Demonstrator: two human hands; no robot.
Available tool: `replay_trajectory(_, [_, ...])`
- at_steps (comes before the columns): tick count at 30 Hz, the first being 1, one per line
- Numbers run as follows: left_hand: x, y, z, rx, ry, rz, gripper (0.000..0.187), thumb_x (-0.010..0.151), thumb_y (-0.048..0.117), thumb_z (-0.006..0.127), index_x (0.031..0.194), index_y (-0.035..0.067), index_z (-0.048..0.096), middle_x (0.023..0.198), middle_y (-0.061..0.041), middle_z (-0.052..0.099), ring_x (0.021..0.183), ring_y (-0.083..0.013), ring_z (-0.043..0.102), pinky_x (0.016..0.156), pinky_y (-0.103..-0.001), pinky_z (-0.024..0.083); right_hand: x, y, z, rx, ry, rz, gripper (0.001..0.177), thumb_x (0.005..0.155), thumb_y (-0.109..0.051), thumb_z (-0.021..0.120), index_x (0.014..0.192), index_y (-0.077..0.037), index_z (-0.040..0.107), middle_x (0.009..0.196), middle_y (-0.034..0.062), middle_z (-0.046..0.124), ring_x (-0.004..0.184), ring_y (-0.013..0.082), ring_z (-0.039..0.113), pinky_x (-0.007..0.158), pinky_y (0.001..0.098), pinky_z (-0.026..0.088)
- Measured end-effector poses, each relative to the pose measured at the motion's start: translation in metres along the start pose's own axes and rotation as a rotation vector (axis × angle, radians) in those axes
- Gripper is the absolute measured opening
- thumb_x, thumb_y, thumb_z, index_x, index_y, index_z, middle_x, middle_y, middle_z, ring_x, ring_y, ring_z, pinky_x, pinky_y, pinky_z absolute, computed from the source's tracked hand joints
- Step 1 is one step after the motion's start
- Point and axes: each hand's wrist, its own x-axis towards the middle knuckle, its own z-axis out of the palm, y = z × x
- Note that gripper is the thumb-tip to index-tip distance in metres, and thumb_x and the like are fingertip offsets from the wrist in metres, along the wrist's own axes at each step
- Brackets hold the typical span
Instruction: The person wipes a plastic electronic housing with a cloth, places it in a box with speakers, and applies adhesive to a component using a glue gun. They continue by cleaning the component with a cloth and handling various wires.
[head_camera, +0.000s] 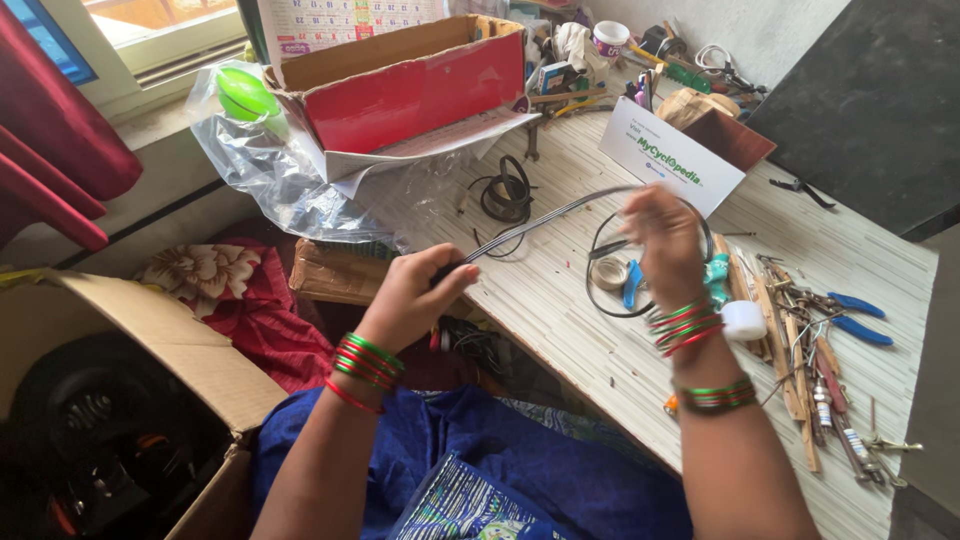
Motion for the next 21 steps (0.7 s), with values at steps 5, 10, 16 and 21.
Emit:
replay_trajectory(5, [-0.003,-0.012,-0.006,-0.171,-0.022,-0.018,0.023,0.100,0.021,0.064,0.097,-0.002,0.070,0.083,-0.006,0.073,0.077,-0.0071,0.062,0.069,-0.027,0.052,0.005,-0.012,-0.020,-0.288,0.203,0.042,0.020,0.113,-0.023,0.057,0.109,-0.007,0.067,0.092,-0.0013,0.064,0.083,0.0089,0.059,0.079,0.0255,0.051])
replay_trajectory(10, [0.009,0.001,0.009,-0.202,-0.034,0.120,0.026,0.105,0.022,0.060,0.101,-0.002,0.068,0.090,-0.005,0.075,0.088,-0.0066,0.067,0.079,-0.026,0.054,-0.002,-0.055,0.035,-0.903,0.021,-0.363,0.050,0.088,-0.015,0.068,0.137,-0.010,0.060,0.137,0.0112,0.060,0.132,0.0288,0.053,0.115,0.0449,0.040])
replay_trajectory(16, [0.016,0.032,0.018,-0.167,-0.302,-0.099,0.026,0.101,0.027,0.061,0.101,0.002,0.068,0.063,0.000,0.056,0.054,-0.0052,0.052,0.049,-0.026,0.044,-0.027,-0.088,0.100,-1.073,-0.245,-0.696,0.050,0.090,-0.029,0.072,0.134,-0.010,0.060,0.131,0.0105,0.064,0.131,0.0312,0.054,0.114,0.0548,0.030])
replay_trajectory(21, [0.008,0.026,0.021,-0.557,-0.417,-0.103,0.036,0.109,0.034,0.051,0.105,0.002,0.067,0.065,0.008,0.042,0.056,-0.0019,0.040,0.050,-0.021,0.038,-0.020,-0.084,0.080,-0.932,-0.294,-0.529,0.009,0.098,-0.014,0.068,0.106,-0.010,0.066,0.093,0.0084,0.067,0.093,0.0315,0.066,0.088,0.0457,0.049])
